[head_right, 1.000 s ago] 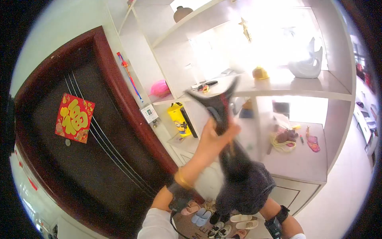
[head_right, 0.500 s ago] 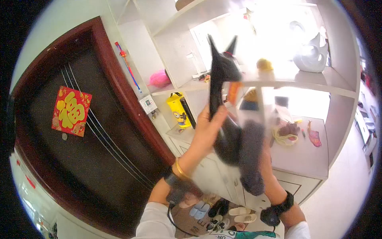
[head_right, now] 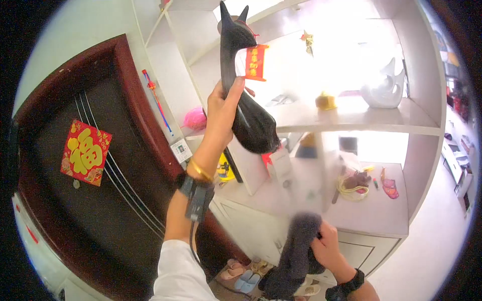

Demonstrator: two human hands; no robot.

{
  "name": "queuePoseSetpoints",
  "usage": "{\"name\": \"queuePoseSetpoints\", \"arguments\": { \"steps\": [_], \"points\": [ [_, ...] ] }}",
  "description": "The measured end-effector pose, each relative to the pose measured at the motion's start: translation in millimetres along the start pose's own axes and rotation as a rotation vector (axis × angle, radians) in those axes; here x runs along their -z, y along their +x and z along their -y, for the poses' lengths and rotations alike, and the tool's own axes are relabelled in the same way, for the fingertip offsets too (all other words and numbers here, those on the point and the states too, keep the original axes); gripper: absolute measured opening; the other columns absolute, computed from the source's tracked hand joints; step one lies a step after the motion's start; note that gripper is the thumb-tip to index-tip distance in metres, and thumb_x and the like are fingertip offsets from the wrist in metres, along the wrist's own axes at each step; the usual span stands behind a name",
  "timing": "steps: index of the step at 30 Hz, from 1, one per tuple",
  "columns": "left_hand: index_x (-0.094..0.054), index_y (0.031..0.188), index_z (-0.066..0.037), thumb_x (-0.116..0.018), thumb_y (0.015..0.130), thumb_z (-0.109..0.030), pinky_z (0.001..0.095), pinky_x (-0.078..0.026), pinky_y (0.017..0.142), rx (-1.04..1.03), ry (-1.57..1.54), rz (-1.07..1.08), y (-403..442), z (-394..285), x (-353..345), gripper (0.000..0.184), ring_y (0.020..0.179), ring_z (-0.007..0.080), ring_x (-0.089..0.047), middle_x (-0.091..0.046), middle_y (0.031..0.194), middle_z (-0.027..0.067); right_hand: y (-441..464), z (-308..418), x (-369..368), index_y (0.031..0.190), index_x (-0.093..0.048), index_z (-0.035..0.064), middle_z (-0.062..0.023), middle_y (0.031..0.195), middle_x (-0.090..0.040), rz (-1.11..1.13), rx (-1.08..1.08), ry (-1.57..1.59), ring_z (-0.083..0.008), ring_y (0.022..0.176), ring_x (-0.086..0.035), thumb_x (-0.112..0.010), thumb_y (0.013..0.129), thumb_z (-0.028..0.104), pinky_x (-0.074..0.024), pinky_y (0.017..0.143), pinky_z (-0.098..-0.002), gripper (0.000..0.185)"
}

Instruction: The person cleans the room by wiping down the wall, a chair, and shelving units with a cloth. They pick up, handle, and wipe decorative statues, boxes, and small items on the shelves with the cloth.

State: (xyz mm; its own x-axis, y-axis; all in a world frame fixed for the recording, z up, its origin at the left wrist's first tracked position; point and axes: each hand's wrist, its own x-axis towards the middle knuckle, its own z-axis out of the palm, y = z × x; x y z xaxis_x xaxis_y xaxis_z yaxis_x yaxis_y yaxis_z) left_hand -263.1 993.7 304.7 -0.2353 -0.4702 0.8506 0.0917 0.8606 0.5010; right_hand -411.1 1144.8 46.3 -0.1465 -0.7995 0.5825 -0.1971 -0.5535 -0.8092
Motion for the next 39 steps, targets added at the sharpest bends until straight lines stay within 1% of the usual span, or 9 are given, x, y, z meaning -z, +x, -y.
{"name": "queuePoseSetpoints", "arguments": {
  "steps": [8,12,18,23,27,29,30,32,39],
  "points": [
    [-0.056,0.077,-0.003,-0.066,0.08,-0.029,0.0225,-0.036,0.049,0.033,-0.155,-0.059,70.3,78.7,-21.1,0.027,0.055,0.0052,-0.044,-0.053,0.064,-0.0007,-8.7,7.8,35.6,0.093,-0.062,-0.0006,-0.0106,0.086,-0.064,-0.198,0.018,-0.098,-0.0191,0.077,-0.062,-0.056,0.069,0.0,-0.0475,0.07,-0.0303,0.025],
    [-0.057,0.079,-0.003,-0.066,0.079,-0.028,0.0228,-0.034,0.048,0.095,-0.253,-0.066,85.3,119.6,-32.1,0.026,0.055,0.0051,-0.043,-0.049,0.063,-0.0023,-7.6,3.8,39.3,0.095,-0.06,-0.0001,-0.0046,0.087,-0.063,-0.297,-0.059,0.175,-0.0122,0.076,-0.059,-0.059,0.08,0.008,-0.0488,0.068,-0.0262,0.017],
    [-0.057,0.079,-0.002,-0.067,0.079,-0.029,0.0223,-0.036,0.051,0.173,-0.337,0.041,99.4,141.4,-34.4,0.029,0.058,0.0056,-0.044,-0.052,0.067,-0.0008,-1.3,17.3,48.1,0.098,-0.058,0.0032,-0.007,0.086,-0.061,-0.29,-0.129,0.232,-0.0163,0.075,-0.06,-0.045,0.09,0.023,-0.0508,0.069,-0.0287,0.025],
    [-0.057,0.078,-0.002,-0.067,0.078,-0.031,0.0229,-0.036,0.051,0.133,-0.235,0.033,119.0,173.0,-32.5,0.031,0.058,0.0057,-0.043,-0.051,0.065,-0.0006,-19.7,-6.8,54.7,0.1,-0.056,0.0069,-0.0094,0.095,-0.06,-0.475,-0.347,0.954,-0.0234,0.089,-0.057,-0.032,0.092,0.041,-0.0457,0.085,-0.0368,0.042],
    [-0.057,0.077,-0.001,-0.066,0.079,-0.032,0.0231,-0.036,0.05,0.159,-0.233,0.012,130.5,197.3,-31.2,0.032,0.057,0.0057,-0.043,-0.051,0.065,-0.0009,-15.1,-7.4,39.6,0.099,-0.056,0.0061,-0.0104,0.094,-0.06,-0.519,-0.298,0.852,-0.0243,0.087,-0.057,-0.033,0.091,0.042,-0.0467,0.083,-0.0376,0.043],
    [-0.057,0.078,-0.002,-0.066,0.079,-0.032,0.0232,-0.036,0.05,0.154,-0.27,0.008,133.7,203.5,-32.9,0.032,0.057,0.0056,-0.044,-0.051,0.065,-0.0009,-6.9,12.6,24.2,0.101,-0.054,0.0041,-0.011,0.096,-0.059,-0.466,-0.189,0.363,-0.0246,0.086,-0.057,-0.035,0.092,0.037,-0.0473,0.083,-0.0377,0.039],
    [-0.057,0.079,-0.002,-0.066,0.079,-0.032,0.0233,-0.037,0.05,0.156,-0.3,-0.003,134.6,207.1,-33.4,0.031,0.057,0.0056,-0.044,-0.052,0.065,-0.0009,-5.7,14.5,23.2,0.101,-0.054,0.0041,-0.011,0.096,-0.059,-0.465,-0.187,0.361,-0.0246,0.086,-0.057,-0.035,0.092,0.037,-0.0473,0.083,-0.0377,0.039],
    [-0.058,0.08,-0.003,-0.066,0.08,-0.032,0.0236,-0.037,0.05,0.123,-0.231,-0.037,136.1,213.1,-33.1,0.03,0.057,0.0056,-0.045,-0.053,0.066,-0.0007,1.3,14.9,20.3,0.112,-0.049,0.001,-0.0119,0.105,-0.058,-0.317,-0.272,0.935,-0.0247,0.091,-0.058,-0.041,0.092,0.024,-0.0473,0.085,-0.038,0.031],
    [-0.056,0.096,-0.001,-0.061,0.077,-0.051,0.0269,-0.042,0.06,0.106,-0.137,0.1,150.5,245.4,-27.2,0.054,0.067,0.0122,-0.051,-0.055,0.072,0.0052,3.9,9.4,13.2,0.116,-0.047,0.001,-0.012,0.109,-0.056,-0.418,-0.256,0.787,-0.0244,0.094,-0.057,-0.042,0.091,0.02,-0.0463,0.087,-0.0377,0.031]
  ]
}}
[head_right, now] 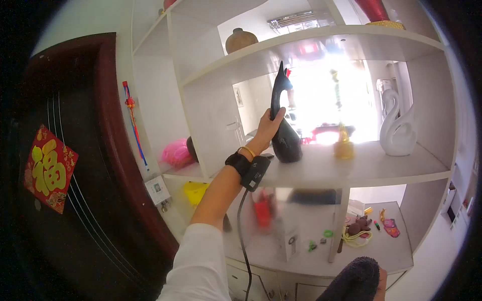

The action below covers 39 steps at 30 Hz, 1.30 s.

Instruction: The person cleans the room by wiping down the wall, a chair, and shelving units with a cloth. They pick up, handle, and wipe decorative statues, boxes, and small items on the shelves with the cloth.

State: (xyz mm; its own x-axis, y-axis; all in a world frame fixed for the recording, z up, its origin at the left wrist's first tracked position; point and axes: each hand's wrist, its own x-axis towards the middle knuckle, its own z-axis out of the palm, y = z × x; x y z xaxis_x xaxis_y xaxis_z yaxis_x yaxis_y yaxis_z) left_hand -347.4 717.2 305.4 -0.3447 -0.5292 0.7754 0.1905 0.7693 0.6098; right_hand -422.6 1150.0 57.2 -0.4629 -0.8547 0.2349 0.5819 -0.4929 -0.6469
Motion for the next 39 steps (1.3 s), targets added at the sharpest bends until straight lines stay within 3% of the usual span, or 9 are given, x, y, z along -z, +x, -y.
{"name": "queuePoseSetpoints", "arguments": {
  "steps": [8,10,18,23,25,27,29,36,39],
  "points": [
    [-0.054,0.109,-0.001,-0.059,0.077,-0.052,0.0289,-0.046,0.073,-0.082,0.447,0.113,-31.5,-36.3,85.5,0.06,0.081,0.0204,-0.06,-0.062,0.092,0.0145,18.1,7.9,-13.9,0.12,-0.044,0.0009,-0.0122,0.113,-0.054,0.011,0.157,-0.12,-0.0241,0.098,-0.055,-0.043,0.09,0.015,-0.0451,0.089,-0.0374,0.033],
    [-0.056,0.113,-0.006,-0.058,0.082,-0.042,0.0363,-0.041,0.088,0.059,0.569,0.444,-58.5,-54.3,102.8,0.049,0.105,0.0223,-0.052,-0.056,0.113,0.0128,30.6,12.8,-24.9,0.12,-0.043,0.0009,-0.0122,0.114,-0.053,0.032,0.225,-0.149,-0.024,0.099,-0.055,-0.043,0.09,0.014,-0.0448,0.089,-0.0374,0.033],
    [-0.059,0.11,-0.009,-0.059,0.075,-0.048,0.0378,-0.041,0.09,-0.208,0.624,0.471,-121.0,-7.3,103.0,0.052,0.105,0.0321,-0.053,-0.055,0.113,0.0183,123.2,80.8,-112.4,0.124,-0.041,0.0008,-0.0124,0.118,-0.051,0.277,0.713,-0.459,-0.0236,0.103,-0.054,-0.044,0.089,0.01,-0.0436,0.092,-0.0371,0.036],
    [-0.064,0.098,-0.013,-0.061,0.073,-0.044,0.0359,-0.045,0.078,-0.118,0.555,0.39,-127.9,-25.4,102.5,0.04,0.089,0.0273,-0.057,-0.061,0.088,0.0096,194.1,63.6,-190.1,0.13,-0.037,0.0013,-0.013,0.133,-0.04,0.462,1.102,-1.596,-0.0227,0.124,-0.037,-0.046,0.076,-0.01,-0.0267,0.105,-0.0328,0.055],
    [-0.064,0.098,-0.013,-0.061,0.073,-0.043,0.036,-0.045,0.077,-0.099,0.599,0.403,-126.6,-28.6,102.4,0.039,0.088,0.0276,-0.056,-0.06,0.088,0.0102,222.9,34.4,-184.0,0.104,-0.049,-0.0011,-0.0212,0.1,-0.051,0.501,1.043,-1.775,-0.0378,0.096,-0.05,-0.047,0.068,-0.007,-0.0413,0.085,-0.04,0.037],
    [-0.064,0.097,-0.013,-0.061,0.073,-0.041,0.0362,-0.045,0.077,-0.078,0.654,0.416,-127.1,-25.2,103.9,0.037,0.087,0.0279,-0.055,-0.059,0.088,0.0109,240.9,22.7,-186.3,0.093,-0.053,0.0,-0.0221,0.09,-0.055,0.649,0.429,-1.949,-0.0378,0.091,-0.052,-0.051,0.082,0.015,-0.0426,0.076,-0.0416,0.019],
    [-0.064,0.095,-0.013,-0.063,0.071,-0.043,0.0372,-0.044,0.073,-0.241,0.726,0.272,-138.0,-17.2,103.3,0.039,0.084,0.0274,-0.053,-0.054,0.083,0.0099,225.4,25.8,-213.4,0.086,-0.051,-0.0011,-0.0188,0.078,-0.052,0.792,0.335,-1.925,-0.0352,0.089,-0.05,-0.048,0.087,0.029,-0.0412,0.076,-0.04,0.03],
    [-0.063,0.085,-0.011,-0.067,0.069,-0.045,0.0376,-0.038,0.059,-0.573,0.918,0.098,-165.2,-17.1,112.4,0.038,0.073,0.0229,-0.047,-0.046,0.073,0.0061,282.3,-14.0,-226.2,0.082,-0.055,-0.0002,-0.019,0.083,-0.055,1.081,0.332,-2.137,-0.035,0.088,-0.049,-0.045,0.087,0.028,-0.0388,0.083,-0.0409,0.031],
    [-0.058,0.07,-0.009,-0.074,0.064,-0.027,0.0352,-0.037,0.052,-0.677,0.852,-0.058,-158.1,-9.7,115.9,0.025,0.063,0.0223,-0.044,-0.043,0.064,0.0043,292.1,-27.5,-245.8,0.084,-0.056,-0.0009,-0.0194,0.085,-0.056,1.036,0.217,-2.209,-0.0363,0.087,-0.05,-0.045,0.085,0.025,-0.0386,0.083,-0.0418,0.028]
  ]
}}
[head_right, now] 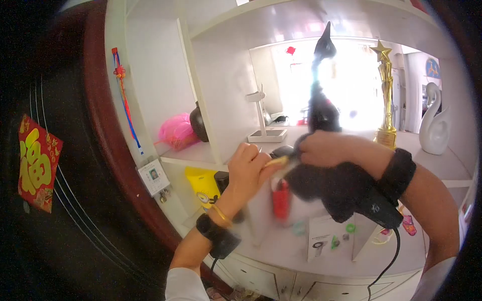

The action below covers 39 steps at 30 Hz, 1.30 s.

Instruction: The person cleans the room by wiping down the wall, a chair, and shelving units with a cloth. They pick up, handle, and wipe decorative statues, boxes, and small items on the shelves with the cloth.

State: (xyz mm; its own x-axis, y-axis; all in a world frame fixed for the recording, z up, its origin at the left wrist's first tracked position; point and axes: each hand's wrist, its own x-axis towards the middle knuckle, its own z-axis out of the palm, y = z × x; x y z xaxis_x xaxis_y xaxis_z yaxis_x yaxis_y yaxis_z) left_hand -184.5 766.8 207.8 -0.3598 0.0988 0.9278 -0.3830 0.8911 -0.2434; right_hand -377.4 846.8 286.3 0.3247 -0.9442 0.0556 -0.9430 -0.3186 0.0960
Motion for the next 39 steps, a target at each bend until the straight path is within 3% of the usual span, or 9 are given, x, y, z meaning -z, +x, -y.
{"name": "queuePoseSetpoints", "arguments": {
  "steps": [9,15,17,20,23,25,28,32,39],
  "points": [
    [-0.045,0.053,-0.007,-0.071,0.07,-0.016,0.0338,-0.034,0.044,0.03,-0.004,-0.377,2.4,8.7,16.1,0.032,0.047,0.0235,-0.042,-0.043,0.053,0.0058,71.1,1.4,5.7,0.09,-0.057,-0.0042,-0.0222,0.089,-0.058,0.063,0.295,-0.075,-0.0351,0.088,-0.056,-0.047,0.081,0.025,-0.0411,0.08,-0.0418,0.032],
    [-0.05,0.057,-0.003,-0.054,0.083,-0.005,0.0248,-0.032,0.044,1.025,-0.636,-0.616,-63.6,-28.2,77.4,0.026,0.05,0.0057,-0.041,-0.045,0.054,-0.0006,75.5,10.4,5.4,0.084,-0.055,-0.0046,-0.0216,0.086,-0.058,-0.002,0.194,0.007,-0.0343,0.084,-0.055,-0.047,0.08,0.022,-0.0414,0.077,-0.0403,0.028],
    [-0.058,0.064,-0.003,-0.049,0.085,-0.004,0.0216,-0.033,0.045,0.916,-0.816,-0.558,-100.0,-48.3,70.2,0.022,0.05,0.0044,-0.041,-0.048,0.055,-0.0028,71.7,3.6,-0.4,0.082,-0.054,-0.0045,-0.0215,0.085,-0.057,-0.046,0.224,0.039,-0.0341,0.083,-0.055,-0.047,0.08,0.021,-0.0413,0.077,-0.0404,0.027],
    [-0.064,0.075,-0.004,-0.059,0.084,-0.011,0.0192,-0.034,0.045,1.325,-0.893,-0.131,-131.4,-91.5,50.9,0.013,0.05,0.0027,-0.043,-0.049,0.055,-0.0053,65.0,9.2,2.5,0.079,-0.05,-0.0042,-0.0211,0.083,-0.056,-0.063,0.223,0.102,-0.0336,0.082,-0.055,-0.048,0.079,0.019,-0.0408,0.076,-0.0412,0.023],
    [-0.065,0.082,-0.004,-0.065,0.081,-0.016,0.0185,-0.035,0.048,1.214,-0.898,0.243,-151.8,-117.1,15.5,0.013,0.057,0.0016,-0.042,-0.052,0.059,-0.004,60.9,20.0,6.0,0.081,-0.05,-0.0046,-0.0213,0.083,-0.055,-0.055,0.183,0.066,-0.034,0.082,-0.054,-0.05,0.078,0.017,-0.0406,0.075,-0.0415,0.022],
    [-0.058,0.108,-0.007,-0.067,0.08,-0.019,0.019,-0.036,0.05,1.184,-1.127,0.047,-170.1,-136.3,-25.0,0.032,0.059,0.0025,-0.043,-0.053,0.061,-0.0028,70.5,18.5,3.2,0.079,-0.049,-0.0055,-0.0218,0.083,-0.056,-0.149,0.329,0.056,-0.0342,0.081,-0.055,-0.052,0.076,0.015,-0.0409,0.075,-0.0418,0.021],
    [-0.039,0.131,-0.011,-0.068,0.079,-0.021,0.0195,-0.037,0.05,1.212,-1.191,0.155,-151.9,-146.7,-14.9,0.061,0.058,0.0023,-0.044,-0.055,0.061,-0.0026,103.7,33.1,-2.5,0.077,-0.049,-0.0061,-0.0215,0.081,-0.055,-0.152,0.378,0.099,-0.0343,0.079,-0.054,-0.053,0.075,0.014,-0.041,0.074,-0.0422,0.02],
    [-0.024,0.14,-0.016,-0.07,0.077,-0.029,0.0207,-0.036,0.048,1.189,-0.972,0.394,-155.3,-151.1,-21.1,0.079,0.051,0.0039,-0.044,-0.055,0.055,0.0007,113.6,49.2,-3.0,0.075,-0.05,-0.0056,-0.0208,0.076,-0.053,-0.098,0.346,-0.001,-0.0357,0.077,-0.053,-0.053,0.072,0.013,-0.0404,0.074,-0.0423,0.019],
    [-0.031,0.137,-0.015,-0.069,0.077,-0.029,0.0208,-0.036,0.048,1.19,-0.88,0.314,-181.1,-147.4,-17.7,0.072,0.05,0.0035,-0.042,-0.053,0.054,0.0013,35.9,24.2,10.4,0.075,-0.051,-0.0042,-0.0204,0.071,-0.05,-0.1,0.567,0.056,-0.0379,0.073,-0.051,-0.053,0.067,0.012,-0.041,0.071,-0.0432,0.018]
  ]
}}
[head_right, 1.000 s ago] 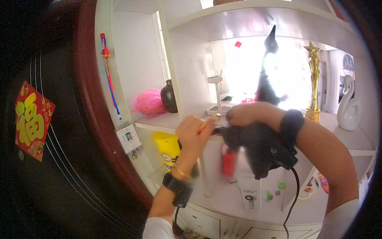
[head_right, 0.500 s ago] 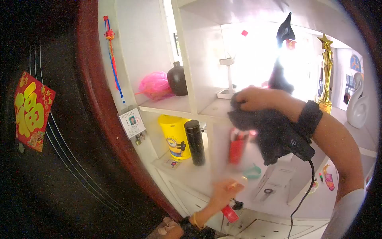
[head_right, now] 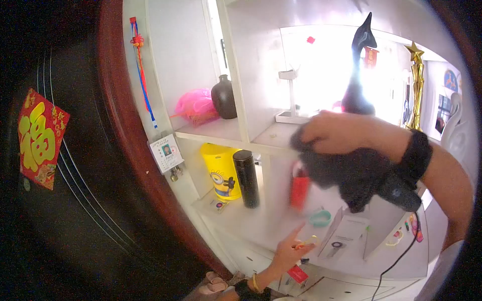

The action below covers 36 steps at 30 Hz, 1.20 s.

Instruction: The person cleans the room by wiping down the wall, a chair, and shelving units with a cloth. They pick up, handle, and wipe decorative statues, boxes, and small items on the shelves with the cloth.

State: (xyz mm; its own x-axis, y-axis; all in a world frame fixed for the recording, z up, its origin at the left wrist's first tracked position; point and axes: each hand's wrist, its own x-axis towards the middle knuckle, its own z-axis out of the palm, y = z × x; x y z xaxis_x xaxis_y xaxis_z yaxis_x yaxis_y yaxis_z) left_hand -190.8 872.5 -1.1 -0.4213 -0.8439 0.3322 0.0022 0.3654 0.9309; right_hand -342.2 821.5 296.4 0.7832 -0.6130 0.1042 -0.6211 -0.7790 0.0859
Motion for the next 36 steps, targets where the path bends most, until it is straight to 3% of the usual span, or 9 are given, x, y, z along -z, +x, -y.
{"name": "queuePoseSetpoints", "arguments": {
  "steps": [9,11,13,15,21,23,27,31,36],
  "points": [
    [-0.052,0.12,-0.008,-0.065,0.081,-0.015,0.0175,-0.029,0.045,0.204,-0.032,-0.086,-34.2,-23.8,50.1,0.042,0.052,-0.0001,-0.037,-0.045,0.058,-0.0083,103.3,-2.1,-22.4,0.077,-0.058,-0.001,-0.0213,0.078,-0.058,-0.033,-0.12,-0.225,-0.0386,0.077,-0.057,-0.052,0.07,0.015,-0.0454,0.071,-0.0452,0.019],
    [-0.054,0.118,-0.008,-0.064,0.082,-0.014,0.0165,-0.026,0.045,0.187,-0.097,-0.111,-41.9,-21.2,52.1,0.038,0.051,-0.0012,-0.035,-0.043,0.058,-0.0091,99.1,23.6,-20.6,0.074,-0.06,0.0007,-0.0179,0.079,-0.059,0.028,-0.272,-0.452,-0.0365,0.077,-0.059,-0.053,0.07,0.015,-0.047,0.07,-0.0446,0.016],
    [-0.054,0.117,-0.008,-0.064,0.082,-0.014,0.0167,-0.026,0.044,0.099,-0.114,-0.118,-35.5,-3.9,48.9,0.037,0.051,-0.0011,-0.034,-0.043,0.058,-0.0089,86.6,37.0,-22.6,0.075,-0.06,0.0029,-0.0124,0.081,-0.059,0.043,-0.248,-0.486,-0.0323,0.082,-0.058,-0.053,0.07,0.013,-0.048,0.071,-0.0427,0.014],
    [-0.054,0.116,-0.007,-0.064,0.082,-0.014,0.0168,-0.026,0.044,0.009,-0.124,-0.13,-34.3,6.3,43.8,0.036,0.051,-0.0011,-0.034,-0.043,0.058,-0.0088,72.7,39.9,-27.2,0.078,-0.059,0.0037,-0.0083,0.084,-0.057,-0.044,0.036,-0.537,-0.0293,0.09,-0.053,-0.052,0.07,0.01,-0.0478,0.072,-0.041,0.012],
    [-0.056,0.114,-0.006,-0.064,0.081,-0.014,0.0179,-0.026,0.044,0.001,-0.056,-0.133,-38.0,3.3,36.2,0.034,0.05,-0.0005,-0.034,-0.044,0.056,-0.0083,75.7,29.9,-45.7,0.078,-0.058,0.0073,-0.0046,0.088,-0.054,-0.33,-0.006,-0.416,-0.023,0.093,-0.049,-0.054,0.069,0.009,-0.0456,0.072,-0.0371,0.01],
    [-0.057,0.113,-0.006,-0.064,0.081,-0.015,0.0177,-0.026,0.044,0.049,-0.055,-0.099,-42.5,-7.9,35.4,0.033,0.05,-0.0004,-0.034,-0.044,0.056,-0.0084,73.8,47.3,-58.9,0.076,-0.06,0.0082,-0.0024,0.088,-0.053,-0.391,-0.048,-0.799,-0.0193,0.094,-0.048,-0.056,0.069,0.013,-0.0436,0.068,-0.0335,0.009],
    [-0.057,0.111,-0.005,-0.064,0.082,-0.016,0.0175,-0.027,0.044,0.096,-0.061,-0.119,-55.5,-18.1,33.3,0.032,0.051,-0.0003,-0.035,-0.045,0.057,-0.0079,66.7,57.8,-62.0,0.075,-0.062,0.0098,-0.0007,0.088,-0.051,-0.328,0.066,-0.918,-0.0171,0.095,-0.047,-0.056,0.069,0.017,-0.0423,0.068,-0.0313,0.011],
    [-0.059,0.108,-0.004,-0.064,0.082,-0.016,0.017,-0.029,0.044,0.103,-0.155,-0.196,-76.1,-7.3,38.3,0.029,0.052,-0.0004,-0.036,-0.047,0.059,-0.0074,81.0,55.7,-50.1,0.078,-0.062,0.01,-0.0022,0.09,-0.051,-0.401,-0.098,-0.784,-0.019,0.096,-0.049,-0.056,0.07,0.013,-0.0482,0.068,-0.0359,0.01],
    [-0.06,0.105,-0.003,-0.064,0.082,-0.017,0.0163,-0.033,0.047,0.17,-0.08,-0.325,-123.2,-8.4,34.4,0.027,0.054,-0.0001,-0.041,-0.052,0.064,-0.0062,89.1,95.2,-82.3,0.086,-0.057,0.0015,-0.0157,0.097,-0.052,-0.608,-0.405,-0.179,-0.0353,0.093,-0.05,-0.051,0.072,0.007,-0.0461,0.076,-0.0441,0.017]
  ]
}}
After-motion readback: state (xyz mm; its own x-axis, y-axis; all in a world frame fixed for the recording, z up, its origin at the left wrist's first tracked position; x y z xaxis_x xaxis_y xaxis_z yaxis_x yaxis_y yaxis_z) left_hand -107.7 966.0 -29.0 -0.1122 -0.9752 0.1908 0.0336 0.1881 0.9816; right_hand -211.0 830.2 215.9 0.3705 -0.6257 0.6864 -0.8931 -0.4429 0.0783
